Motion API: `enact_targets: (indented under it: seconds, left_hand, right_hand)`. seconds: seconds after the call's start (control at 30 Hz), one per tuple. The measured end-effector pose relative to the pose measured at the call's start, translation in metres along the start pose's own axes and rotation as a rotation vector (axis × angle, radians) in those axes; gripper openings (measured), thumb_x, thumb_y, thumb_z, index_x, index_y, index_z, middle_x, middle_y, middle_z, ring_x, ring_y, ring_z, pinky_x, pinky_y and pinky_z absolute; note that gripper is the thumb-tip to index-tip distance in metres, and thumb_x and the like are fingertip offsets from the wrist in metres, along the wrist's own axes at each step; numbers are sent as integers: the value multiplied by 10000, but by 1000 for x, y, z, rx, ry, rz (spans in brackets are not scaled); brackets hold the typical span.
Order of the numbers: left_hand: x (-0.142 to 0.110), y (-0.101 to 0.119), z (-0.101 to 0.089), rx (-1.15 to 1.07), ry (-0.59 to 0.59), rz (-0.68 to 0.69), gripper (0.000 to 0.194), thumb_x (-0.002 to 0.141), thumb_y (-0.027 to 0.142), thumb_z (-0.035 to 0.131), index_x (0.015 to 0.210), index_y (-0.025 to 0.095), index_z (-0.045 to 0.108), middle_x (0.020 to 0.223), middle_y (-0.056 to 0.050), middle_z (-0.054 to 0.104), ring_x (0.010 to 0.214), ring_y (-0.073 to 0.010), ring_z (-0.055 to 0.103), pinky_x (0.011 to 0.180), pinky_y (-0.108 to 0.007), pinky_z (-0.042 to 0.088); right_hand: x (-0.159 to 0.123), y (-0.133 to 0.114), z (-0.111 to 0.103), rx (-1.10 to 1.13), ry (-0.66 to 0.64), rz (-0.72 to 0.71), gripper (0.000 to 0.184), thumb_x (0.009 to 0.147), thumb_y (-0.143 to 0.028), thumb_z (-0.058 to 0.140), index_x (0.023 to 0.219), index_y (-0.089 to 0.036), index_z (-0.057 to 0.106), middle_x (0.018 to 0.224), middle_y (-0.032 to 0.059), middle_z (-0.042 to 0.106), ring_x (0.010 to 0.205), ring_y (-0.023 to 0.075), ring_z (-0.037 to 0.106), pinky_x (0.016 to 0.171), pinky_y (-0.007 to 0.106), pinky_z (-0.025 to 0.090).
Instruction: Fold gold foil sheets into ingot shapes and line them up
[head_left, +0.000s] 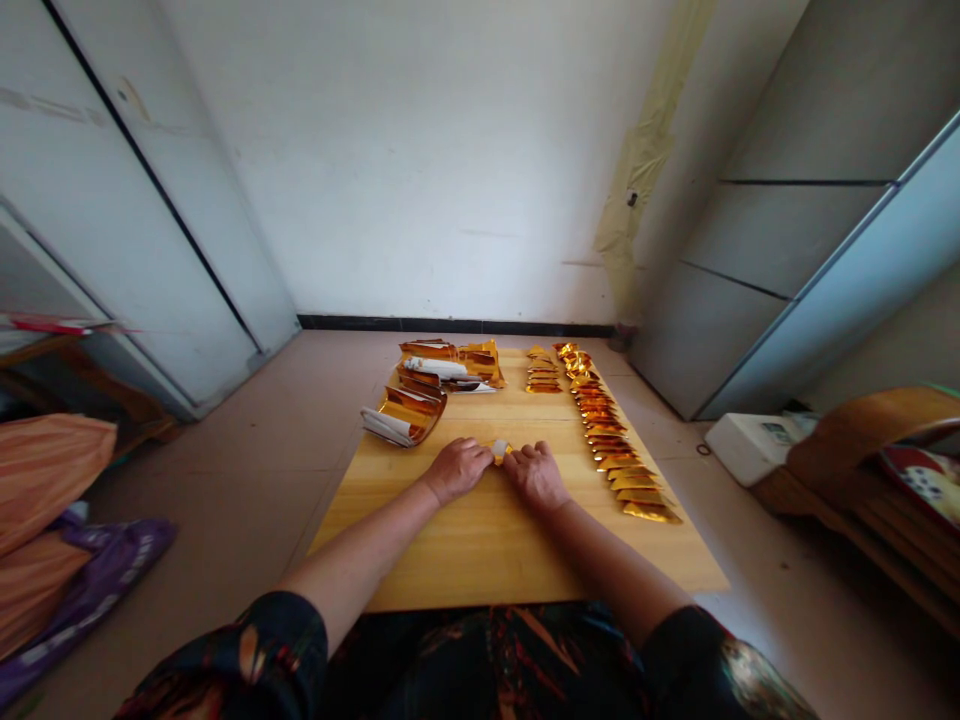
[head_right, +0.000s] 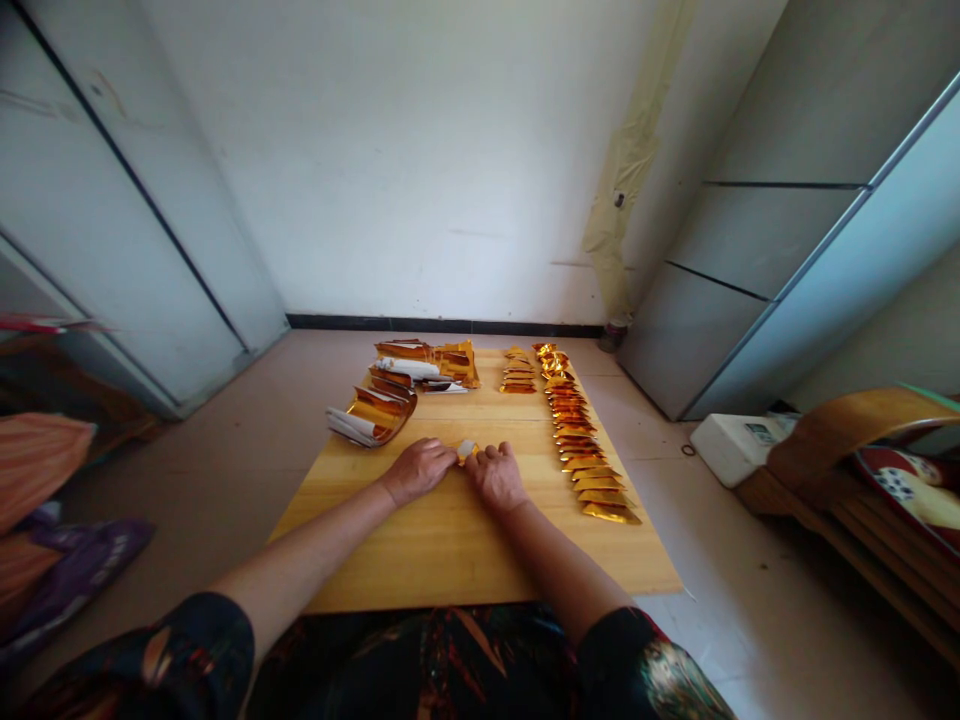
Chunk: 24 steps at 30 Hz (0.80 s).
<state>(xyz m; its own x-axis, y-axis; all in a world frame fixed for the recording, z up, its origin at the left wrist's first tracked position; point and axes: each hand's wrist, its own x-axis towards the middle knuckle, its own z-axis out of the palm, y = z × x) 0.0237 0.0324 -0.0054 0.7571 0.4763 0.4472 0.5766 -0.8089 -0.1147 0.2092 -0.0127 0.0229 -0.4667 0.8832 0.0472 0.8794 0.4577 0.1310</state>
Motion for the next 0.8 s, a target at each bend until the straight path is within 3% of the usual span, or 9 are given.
enact_targets:
  seconds: [0.3, 0.63, 0.8]
  left_hand:
    - [7, 6, -2, -96, -65, -157, 235, 908, 202, 424, 837, 194, 647, 690, -45, 620, 731, -162, 565, 701, -284, 416]
    - [15, 8, 4, -433, -25, -579, 174, 832, 182, 550, 974, 204, 647, 912, -35, 697, 875, -162, 624, 799, -276, 477]
    - [18, 0, 5, -581, -39, -672, 241, 794, 143, 573, 1018, 206, 633, 936, -28, 710, 892, -153, 645, 823, -277, 494]
  right_hand:
    - [-2, -6, 14, 137, 103, 270, 241, 956, -228, 383, 916, -207, 620, 982, 75, 621, 941, 196, 497, 740, 288, 314]
    - [10, 4, 9, 282, 6, 384, 212, 896, -216, 462, 950, -183, 664, 944, 69, 658, 894, 161, 580, 742, 228, 377]
    - [14, 9, 1, 335, -76, 441, 227, 887, -239, 467, 972, -206, 675, 976, 60, 680, 885, 156, 613, 704, 216, 392]
